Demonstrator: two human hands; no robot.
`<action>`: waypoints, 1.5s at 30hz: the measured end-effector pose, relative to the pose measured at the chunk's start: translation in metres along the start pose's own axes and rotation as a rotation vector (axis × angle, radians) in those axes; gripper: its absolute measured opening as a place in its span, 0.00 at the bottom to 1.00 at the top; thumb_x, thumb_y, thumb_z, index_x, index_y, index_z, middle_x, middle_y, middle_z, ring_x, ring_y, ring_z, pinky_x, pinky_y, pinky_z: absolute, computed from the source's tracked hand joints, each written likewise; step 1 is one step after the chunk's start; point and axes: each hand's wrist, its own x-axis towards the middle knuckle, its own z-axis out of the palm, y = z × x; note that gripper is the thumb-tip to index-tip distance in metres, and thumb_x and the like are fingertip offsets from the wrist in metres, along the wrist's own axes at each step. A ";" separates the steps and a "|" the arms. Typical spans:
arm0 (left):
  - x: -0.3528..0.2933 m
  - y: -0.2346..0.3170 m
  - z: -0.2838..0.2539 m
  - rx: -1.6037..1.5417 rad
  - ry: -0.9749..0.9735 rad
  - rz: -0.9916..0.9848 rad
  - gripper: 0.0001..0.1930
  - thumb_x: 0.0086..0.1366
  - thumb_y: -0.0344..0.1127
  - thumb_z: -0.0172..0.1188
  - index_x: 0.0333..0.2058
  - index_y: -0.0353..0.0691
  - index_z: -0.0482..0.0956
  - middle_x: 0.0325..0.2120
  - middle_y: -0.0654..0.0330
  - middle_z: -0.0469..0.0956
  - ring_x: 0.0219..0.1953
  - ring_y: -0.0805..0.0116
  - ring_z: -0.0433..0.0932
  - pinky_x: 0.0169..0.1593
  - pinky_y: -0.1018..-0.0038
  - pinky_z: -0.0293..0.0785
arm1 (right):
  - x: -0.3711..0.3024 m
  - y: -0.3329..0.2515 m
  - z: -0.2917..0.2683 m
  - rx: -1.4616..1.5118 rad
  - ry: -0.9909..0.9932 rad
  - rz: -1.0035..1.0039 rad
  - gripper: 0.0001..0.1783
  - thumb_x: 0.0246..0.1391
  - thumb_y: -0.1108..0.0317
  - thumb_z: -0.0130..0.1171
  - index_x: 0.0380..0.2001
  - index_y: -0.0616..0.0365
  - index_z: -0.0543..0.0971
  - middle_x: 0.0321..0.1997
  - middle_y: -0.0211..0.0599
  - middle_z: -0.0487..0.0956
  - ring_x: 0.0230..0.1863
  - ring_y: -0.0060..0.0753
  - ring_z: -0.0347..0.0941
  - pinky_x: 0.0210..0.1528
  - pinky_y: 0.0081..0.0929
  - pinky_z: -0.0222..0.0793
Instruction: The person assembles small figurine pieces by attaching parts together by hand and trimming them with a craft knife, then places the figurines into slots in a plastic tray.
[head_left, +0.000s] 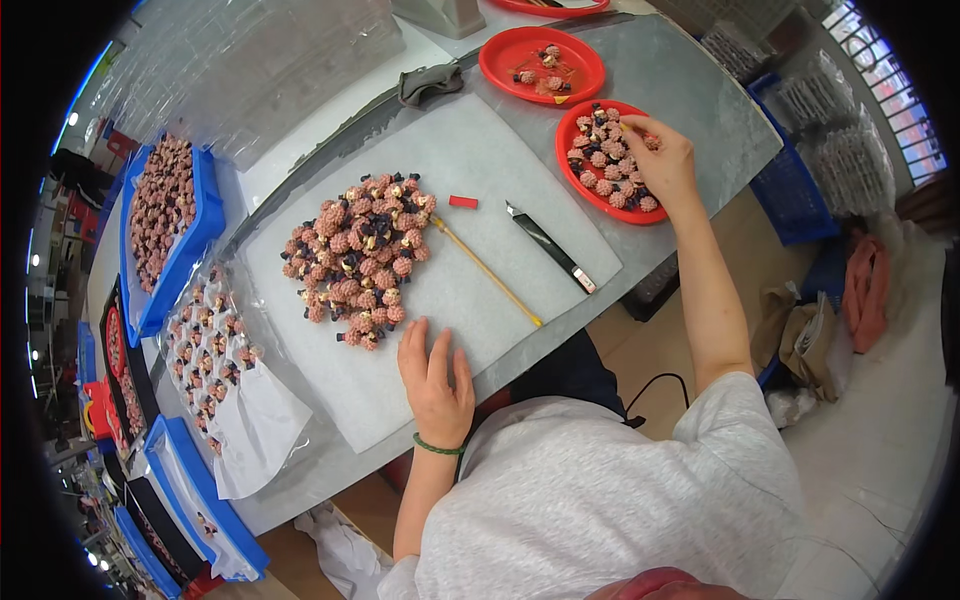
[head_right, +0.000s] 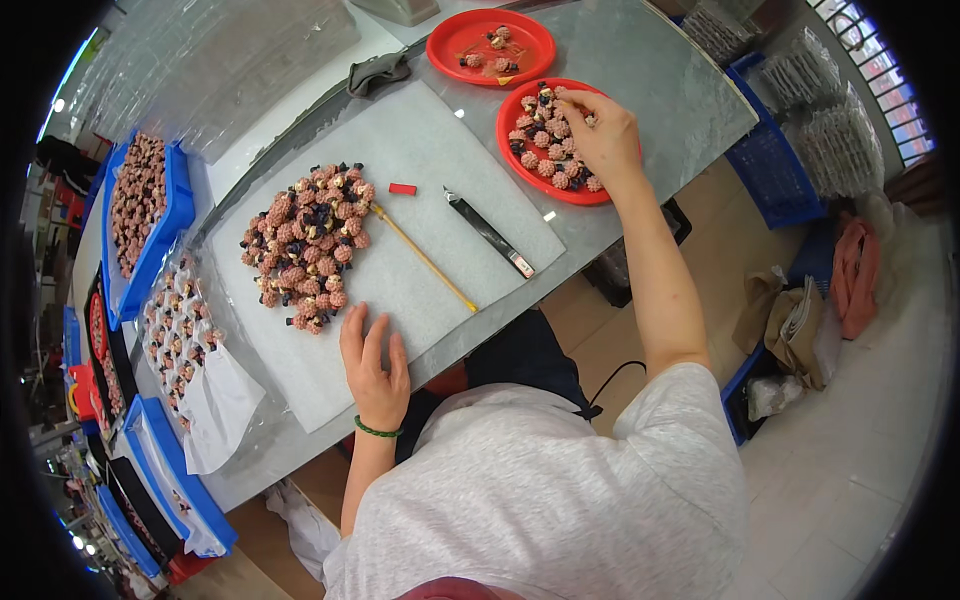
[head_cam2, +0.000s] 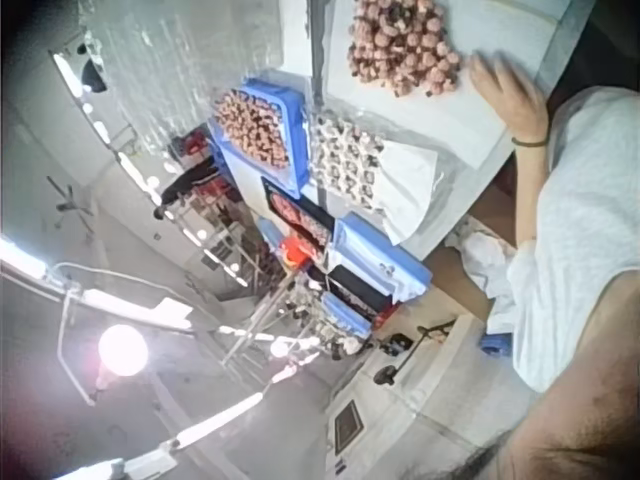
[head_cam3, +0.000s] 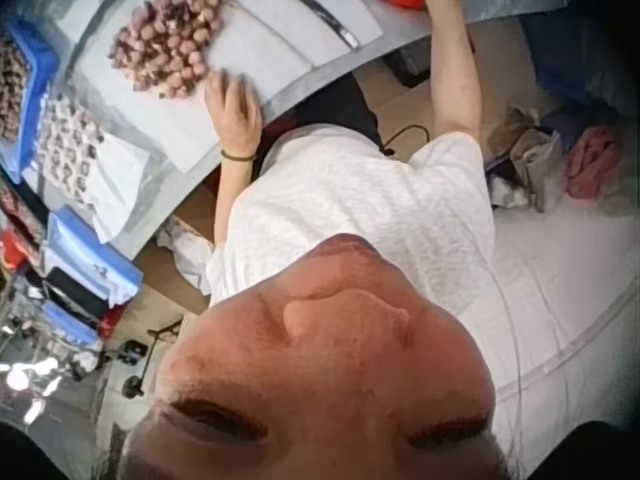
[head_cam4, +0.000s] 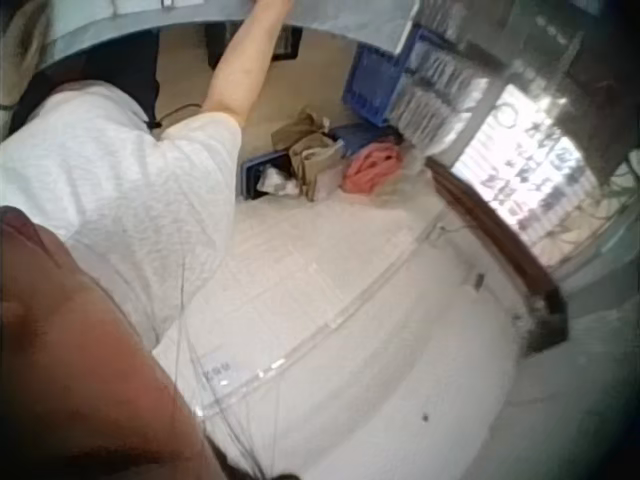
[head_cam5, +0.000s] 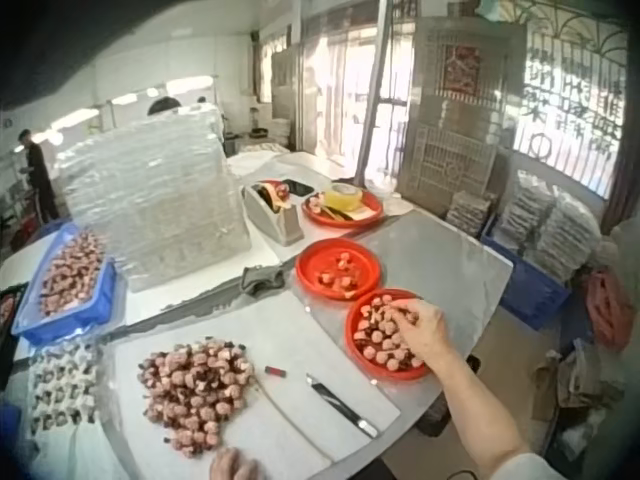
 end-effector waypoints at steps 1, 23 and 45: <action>0.000 -0.001 0.001 -0.024 0.000 -0.001 0.11 0.51 0.24 0.54 0.36 0.31 0.72 0.47 0.46 0.65 0.51 0.49 0.61 0.53 0.62 0.57 | -0.002 -0.001 0.001 -0.008 -0.033 0.001 0.09 0.46 0.69 0.56 0.32 0.57 0.78 0.30 0.36 0.79 0.31 0.21 0.73 0.33 0.19 0.68; -0.003 -0.007 -0.003 -0.117 0.063 0.040 0.12 0.48 0.23 0.54 0.35 0.34 0.71 0.43 0.48 0.66 0.49 0.49 0.63 0.52 0.58 0.57 | -0.046 -0.076 0.039 0.163 -0.238 -0.136 0.10 0.48 0.76 0.53 0.36 0.62 0.76 0.32 0.33 0.77 0.29 0.18 0.71 0.30 0.17 0.67; 0.003 -0.025 -0.046 -1.332 0.189 -0.738 0.13 0.60 0.29 0.51 0.42 0.31 0.72 0.35 0.59 0.75 0.32 0.75 0.73 0.36 0.79 0.70 | -0.155 -0.185 0.096 0.903 -0.846 0.233 0.11 0.43 0.72 0.61 0.31 0.59 0.72 0.31 0.28 0.71 0.31 0.17 0.66 0.27 0.15 0.63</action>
